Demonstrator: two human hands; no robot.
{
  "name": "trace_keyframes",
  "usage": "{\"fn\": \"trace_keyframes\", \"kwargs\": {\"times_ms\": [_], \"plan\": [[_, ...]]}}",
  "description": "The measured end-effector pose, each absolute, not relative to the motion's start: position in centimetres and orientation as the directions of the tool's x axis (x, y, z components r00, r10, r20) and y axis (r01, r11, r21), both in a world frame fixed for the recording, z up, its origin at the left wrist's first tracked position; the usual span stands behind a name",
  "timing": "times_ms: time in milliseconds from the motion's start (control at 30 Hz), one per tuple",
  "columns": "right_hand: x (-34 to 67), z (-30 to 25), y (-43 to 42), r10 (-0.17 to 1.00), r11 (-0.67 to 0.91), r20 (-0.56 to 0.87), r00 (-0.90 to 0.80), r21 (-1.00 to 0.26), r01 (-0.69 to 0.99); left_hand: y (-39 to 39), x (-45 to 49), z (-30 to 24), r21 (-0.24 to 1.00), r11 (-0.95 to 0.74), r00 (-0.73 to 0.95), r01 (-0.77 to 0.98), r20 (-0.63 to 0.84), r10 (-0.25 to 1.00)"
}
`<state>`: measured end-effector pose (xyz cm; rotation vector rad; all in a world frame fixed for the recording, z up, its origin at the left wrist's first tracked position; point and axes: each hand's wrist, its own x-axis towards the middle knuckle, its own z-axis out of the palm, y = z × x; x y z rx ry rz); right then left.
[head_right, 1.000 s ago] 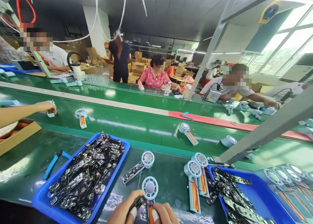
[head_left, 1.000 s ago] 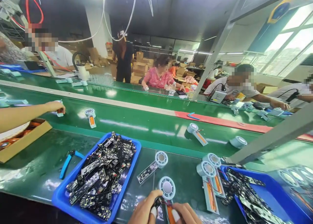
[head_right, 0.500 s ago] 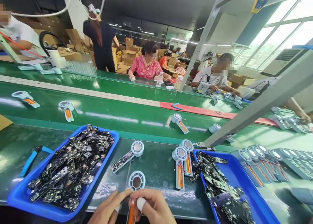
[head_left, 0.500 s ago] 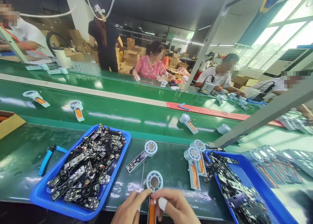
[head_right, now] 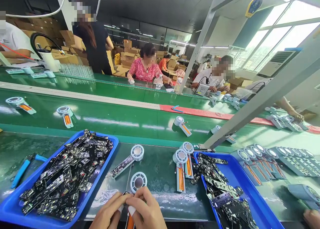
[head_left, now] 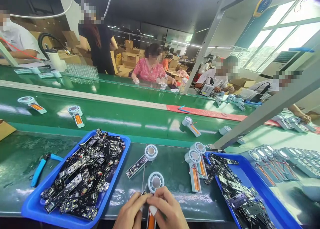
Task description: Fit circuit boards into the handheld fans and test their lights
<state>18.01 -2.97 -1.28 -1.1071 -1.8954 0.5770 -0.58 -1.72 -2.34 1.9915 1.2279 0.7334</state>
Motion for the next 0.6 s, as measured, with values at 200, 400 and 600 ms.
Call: {"fn": "trace_keyframes", "kwargs": {"times_ms": [200, 400, 600], "plan": [[18.1, 1.4, -2.7, 0.943, 0.330, 0.324, -0.080, -0.870, 0.367, -1.2, -0.5, -0.1, 0.879, -0.169, 0.376, 0.446, -0.013, 0.926], [17.4, 1.4, -3.6, 0.959, 0.271, 0.283, -0.004, -0.911, 0.311, -2.4, -1.5, -0.9, 0.930, 0.109, 0.320, 0.351, -0.229, 0.919], [16.3, 0.7, -3.5, 0.933, 0.340, 0.358, -0.040, -0.839, 0.425, -3.4, -0.8, 0.1, 0.944, 0.071, 0.210, 0.324, -0.145, 0.967]]}}
